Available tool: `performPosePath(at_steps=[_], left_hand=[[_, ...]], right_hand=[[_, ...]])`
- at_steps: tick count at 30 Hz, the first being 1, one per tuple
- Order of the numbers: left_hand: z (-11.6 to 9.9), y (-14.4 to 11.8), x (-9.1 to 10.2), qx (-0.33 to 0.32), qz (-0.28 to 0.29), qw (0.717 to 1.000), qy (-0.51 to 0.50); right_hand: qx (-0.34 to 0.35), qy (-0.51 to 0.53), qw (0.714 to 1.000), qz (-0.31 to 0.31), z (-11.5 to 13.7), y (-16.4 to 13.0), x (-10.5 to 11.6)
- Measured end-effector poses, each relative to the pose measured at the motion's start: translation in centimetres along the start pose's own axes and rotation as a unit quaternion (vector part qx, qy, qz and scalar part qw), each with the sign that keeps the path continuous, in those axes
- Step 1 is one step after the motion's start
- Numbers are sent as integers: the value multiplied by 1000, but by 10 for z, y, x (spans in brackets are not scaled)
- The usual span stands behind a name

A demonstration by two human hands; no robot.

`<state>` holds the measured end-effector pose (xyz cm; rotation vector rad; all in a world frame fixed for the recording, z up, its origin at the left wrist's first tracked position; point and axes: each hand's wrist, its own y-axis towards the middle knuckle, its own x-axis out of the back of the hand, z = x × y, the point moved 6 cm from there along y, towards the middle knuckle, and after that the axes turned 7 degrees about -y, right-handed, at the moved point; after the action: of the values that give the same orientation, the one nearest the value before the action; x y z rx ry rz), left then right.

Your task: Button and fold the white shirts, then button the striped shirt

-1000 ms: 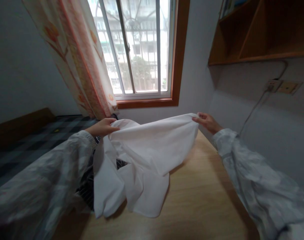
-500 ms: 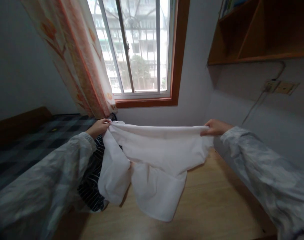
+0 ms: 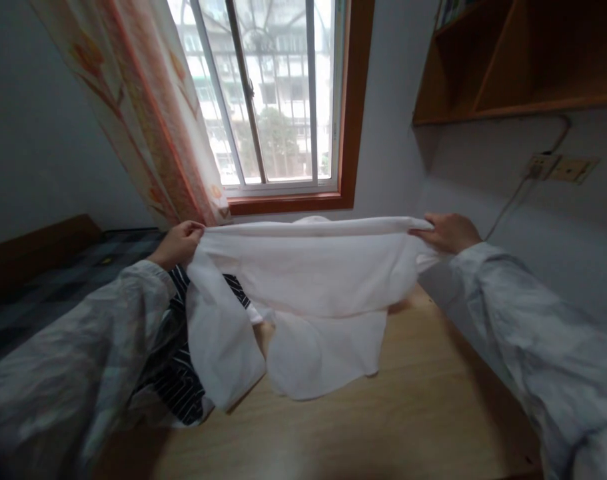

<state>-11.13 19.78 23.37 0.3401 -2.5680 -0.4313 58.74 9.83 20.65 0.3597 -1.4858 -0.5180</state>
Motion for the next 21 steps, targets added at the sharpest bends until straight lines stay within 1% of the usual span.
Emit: performPosePath(at_steps=[2, 4, 6, 7, 8, 10, 11, 12, 13, 15, 16, 17, 18, 19, 21], left_hand=[[12, -4, -8, -19, 25, 998, 63], [23, -8, -17, -38, 44, 992, 115], [32, -7, -23, -55, 48, 985, 155], [35, -5, -24, -58, 46, 982, 172], [36, -3, -24, -56, 43, 980, 187], [35, 3, -20, -54, 29, 978, 201], [31, 6, -16, -62, 14, 978, 198], [26, 8, -11, -78, -7, 979, 189], [20, 10, -6, -98, -33, 979, 176], [12, 12, 1, -130, -84, 976, 152], [11, 12, 2, -132, -99, 975, 148], [14, 14, 0, -126, -103, 975, 151], [19, 15, -4, -110, -95, 976, 161], [27, 16, -11, -86, -75, 977, 178], [46, 16, -31, -27, -6, 975, 222]], right_hand=[[15, -64, 997, 42, 1, -5, -18], [68, -68, 992, 76, 4, -9, -39], [130, -54, 982, 123, 2, -12, -61], [138, -51, 977, 154, -4, -13, -71], [125, -47, 973, 188, -13, -14, -80], [65, -26, 968, 241, -37, -13, -89], [34, -4, 969, 246, -49, -13, -88], [6, 22, 974, 226, -60, -11, -83], [-19, 50, 982, 180, -69, -8, -75], [-64, 100, 992, 37, -86, -3, -52], [-79, 118, 989, -27, -90, -3, -43], [-88, 128, 986, -63, -92, -3, -40], [-92, 128, 985, -65, -90, -2, -44], [-96, 117, 988, -33, -85, -2, -54], [-108, 81, 986, 95, -73, -7, -89]])
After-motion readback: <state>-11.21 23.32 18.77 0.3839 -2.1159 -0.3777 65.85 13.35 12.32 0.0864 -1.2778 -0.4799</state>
